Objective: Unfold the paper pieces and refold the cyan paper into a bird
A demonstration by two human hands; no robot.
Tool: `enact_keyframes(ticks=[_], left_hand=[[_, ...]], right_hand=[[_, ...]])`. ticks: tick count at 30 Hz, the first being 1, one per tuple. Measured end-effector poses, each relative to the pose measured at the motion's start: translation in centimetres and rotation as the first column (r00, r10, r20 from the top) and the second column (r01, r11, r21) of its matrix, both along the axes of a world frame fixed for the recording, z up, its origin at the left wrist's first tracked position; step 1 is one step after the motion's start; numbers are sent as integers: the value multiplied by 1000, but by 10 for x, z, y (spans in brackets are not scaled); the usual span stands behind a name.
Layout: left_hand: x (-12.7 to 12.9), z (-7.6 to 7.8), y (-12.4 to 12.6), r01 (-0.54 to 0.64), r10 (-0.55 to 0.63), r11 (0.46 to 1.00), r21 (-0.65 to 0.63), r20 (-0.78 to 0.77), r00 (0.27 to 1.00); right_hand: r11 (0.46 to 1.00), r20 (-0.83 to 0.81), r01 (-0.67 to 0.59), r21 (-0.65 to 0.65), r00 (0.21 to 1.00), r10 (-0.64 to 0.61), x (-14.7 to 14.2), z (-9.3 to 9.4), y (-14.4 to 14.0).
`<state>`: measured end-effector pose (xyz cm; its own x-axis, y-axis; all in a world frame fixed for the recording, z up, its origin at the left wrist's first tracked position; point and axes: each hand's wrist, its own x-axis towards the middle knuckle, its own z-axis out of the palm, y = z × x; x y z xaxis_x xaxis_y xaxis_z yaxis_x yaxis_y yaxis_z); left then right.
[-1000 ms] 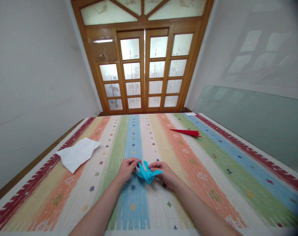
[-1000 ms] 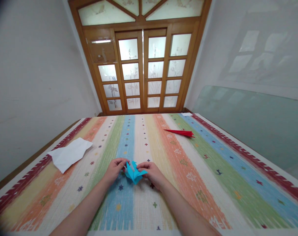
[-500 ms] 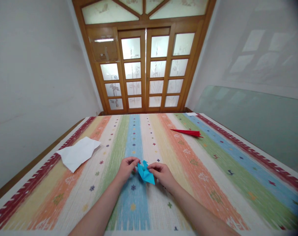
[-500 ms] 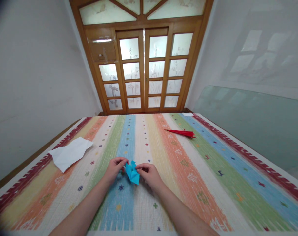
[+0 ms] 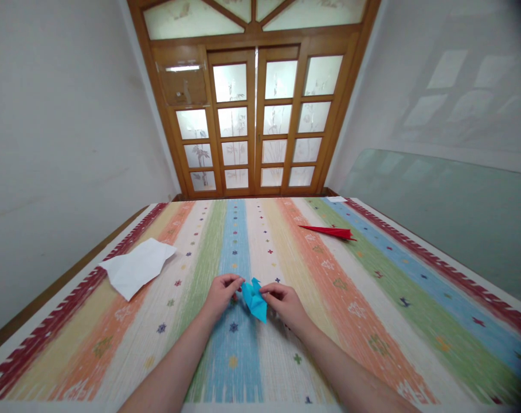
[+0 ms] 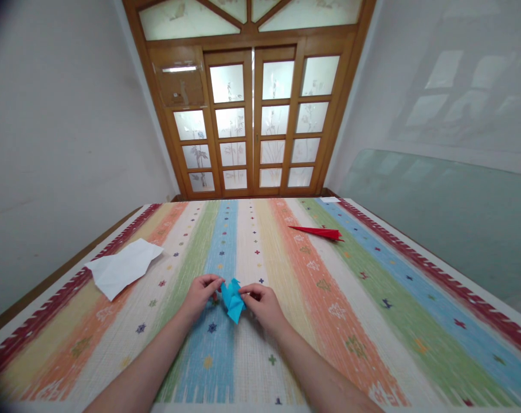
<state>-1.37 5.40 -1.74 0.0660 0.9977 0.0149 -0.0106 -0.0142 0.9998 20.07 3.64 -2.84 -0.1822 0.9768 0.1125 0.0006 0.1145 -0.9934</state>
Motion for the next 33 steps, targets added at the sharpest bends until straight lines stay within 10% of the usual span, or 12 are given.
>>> enact_keyframes(ticks=[33], left_hand=[[0,-4,1,-16,15,999,28,41,999]], right_hand=[[1000,-97,-26,10,995,27,-2,3,-3]])
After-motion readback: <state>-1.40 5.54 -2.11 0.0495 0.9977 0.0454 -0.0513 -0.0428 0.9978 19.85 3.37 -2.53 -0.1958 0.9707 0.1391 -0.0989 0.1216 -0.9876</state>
